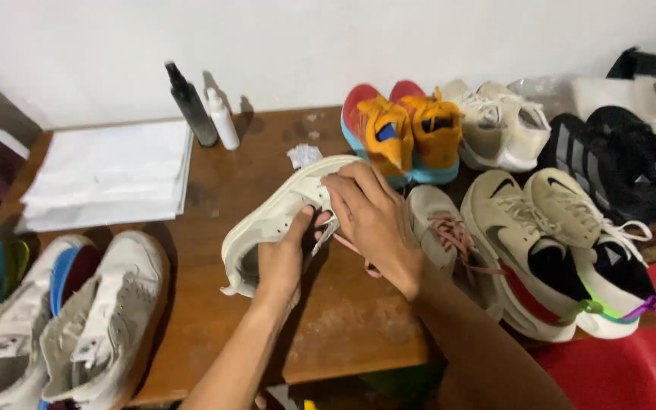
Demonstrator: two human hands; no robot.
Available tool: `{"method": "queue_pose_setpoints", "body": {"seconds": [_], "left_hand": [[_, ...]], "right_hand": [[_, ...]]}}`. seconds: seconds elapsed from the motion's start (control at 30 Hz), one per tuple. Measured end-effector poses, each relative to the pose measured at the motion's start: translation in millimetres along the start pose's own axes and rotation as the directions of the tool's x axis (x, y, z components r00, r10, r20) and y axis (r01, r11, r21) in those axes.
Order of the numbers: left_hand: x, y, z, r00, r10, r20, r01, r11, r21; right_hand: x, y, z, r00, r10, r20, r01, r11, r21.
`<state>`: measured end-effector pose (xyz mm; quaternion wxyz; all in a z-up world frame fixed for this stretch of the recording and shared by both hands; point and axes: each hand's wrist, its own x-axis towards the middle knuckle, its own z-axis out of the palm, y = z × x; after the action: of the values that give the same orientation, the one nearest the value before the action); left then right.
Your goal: Lacing a white sneaker with pink shoelaces on a workbench.
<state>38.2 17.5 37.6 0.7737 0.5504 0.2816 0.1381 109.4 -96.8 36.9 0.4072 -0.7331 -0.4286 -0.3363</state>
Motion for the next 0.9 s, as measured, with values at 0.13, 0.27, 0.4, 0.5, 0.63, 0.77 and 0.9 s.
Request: {"method": "queue_pose_setpoints", "body": {"seconds": [0.13, 0.27, 0.4, 0.5, 0.63, 0.77, 0.9], "left_hand": [[4, -10, 0, 0.997, -0.077, -0.014, 0.075, 0.992, -0.106], [-1, -9, 1, 0.998, -0.065, 0.015, 0.066, 0.995, -0.071], [-3, -17, -2, 0.998, -0.056, 0.018, 0.058, 0.990, -0.132], [-5, -16, -2, 0.999, -0.052, 0.011, 0.053, 0.981, -0.184], [7, -30, -6, 0.999, -0.042, -0.001, 0.041, 0.990, -0.132], [-1, -22, -4, 0.998, -0.040, -0.051, 0.033, 0.992, -0.123], [13, -29, -7, 0.998, 0.004, -0.064, -0.006, 1.000, -0.030]], "right_hand": [[-20, 13, 10, 0.994, -0.109, 0.013, 0.109, 0.963, -0.245], [-30, 28, 18, 0.990, -0.140, -0.022, 0.129, 0.955, -0.268], [-32, 30, 16, 0.987, -0.160, -0.030, 0.149, 0.963, -0.224], [-31, 29, 12, 0.985, -0.167, -0.035, 0.156, 0.964, -0.215], [-38, 24, 7, 0.987, -0.159, 0.011, 0.157, 0.954, -0.256], [-40, 33, 5, 0.980, -0.199, -0.009, 0.196, 0.970, -0.144], [-40, 34, 4, 0.980, -0.197, -0.004, 0.195, 0.974, -0.115]]}}
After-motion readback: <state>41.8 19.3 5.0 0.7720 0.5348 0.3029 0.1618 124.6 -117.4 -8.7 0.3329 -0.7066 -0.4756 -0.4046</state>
